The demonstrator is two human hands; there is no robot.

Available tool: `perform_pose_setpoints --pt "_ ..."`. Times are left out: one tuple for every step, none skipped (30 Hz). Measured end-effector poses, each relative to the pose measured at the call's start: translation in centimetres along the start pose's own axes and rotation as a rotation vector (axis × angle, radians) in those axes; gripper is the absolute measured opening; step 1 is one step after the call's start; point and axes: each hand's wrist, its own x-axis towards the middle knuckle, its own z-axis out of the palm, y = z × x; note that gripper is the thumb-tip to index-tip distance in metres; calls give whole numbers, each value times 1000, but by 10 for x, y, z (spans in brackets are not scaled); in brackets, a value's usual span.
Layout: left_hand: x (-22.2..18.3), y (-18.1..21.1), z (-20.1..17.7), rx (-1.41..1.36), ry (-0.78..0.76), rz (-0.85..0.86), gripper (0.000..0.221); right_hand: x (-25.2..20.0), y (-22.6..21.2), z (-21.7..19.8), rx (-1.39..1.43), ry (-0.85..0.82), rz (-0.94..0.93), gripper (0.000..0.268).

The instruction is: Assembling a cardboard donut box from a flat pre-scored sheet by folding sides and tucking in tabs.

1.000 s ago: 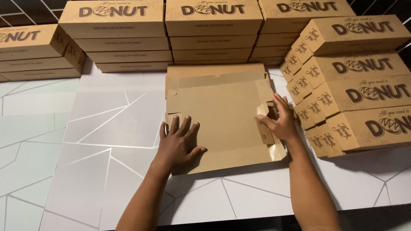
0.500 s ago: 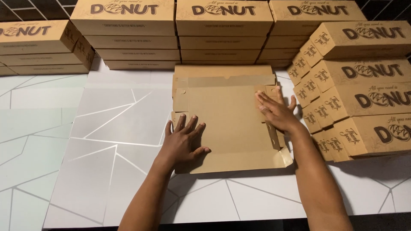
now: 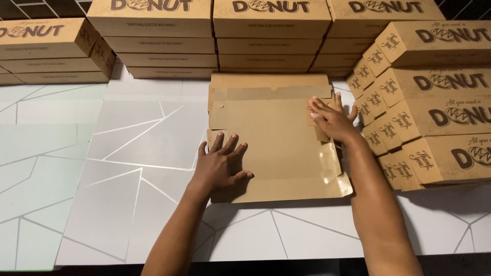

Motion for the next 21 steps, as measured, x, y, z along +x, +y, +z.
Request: perform_pose_setpoints --pt "0 1 1 1 1 2 84 -9 -5 -3 0 2 1 50" --pt "0 0 1 3 1 7 85 -16 -12 -7 83 -10 -19 43" --pt "-1 -1 1 4 2 12 86 -22 -19 -11 166 -21 -40 36" --pt "0 -1 0 5 7 8 86 -20 -16 -13 164 -20 -46 36" --pt "0 -2 -1 15 11 6 84 -18 -14 -15 119 -7 -9 35" --pt "0 -1 1 24 8 9 83 -19 -9 -15 75 3 35 34" --pt "-1 -2 0 23 7 9 83 -13 -9 -14 75 1 36 34" --pt "0 -1 0 25 1 6 83 -7 -8 -12 13 23 43 51" --pt "0 -1 -1 27 -4 3 83 -2 -7 -11 -49 44 50 70" --pt "0 0 -1 27 -4 4 83 -3 -13 -16 -50 45 51 70" --pt "0 0 -1 30 -6 1 83 -5 -18 -21 33 71 78 86" --pt "-1 0 -3 33 -6 -6 82 -4 -26 -27 116 97 102 103" --pt "-1 0 -3 32 -3 -8 82 -14 -33 -31 115 97 99 103" --pt "-1 -1 -3 21 -1 -2 83 -24 -41 -35 139 181 31 107" --pt "-1 -2 -2 11 2 5 83 -34 -49 -39 162 265 -36 111" --pt "-1 -2 -3 9 1 3 83 -33 -53 -37 161 263 -37 111" --pt "-1 -1 -3 11 1 8 84 -32 -56 -35 187 253 -28 109" --pt "-1 -1 -3 14 -1 11 84 -30 -60 -32 213 241 -18 107" --pt "-1 -3 -2 13 -3 8 84 -16 -43 -22 213 237 -20 107" --pt "0 -3 -1 14 -6 11 84 -2 -25 -10 126 182 -6 82" --pt "1 -4 0 14 -8 15 85 11 -6 1 39 127 7 60"
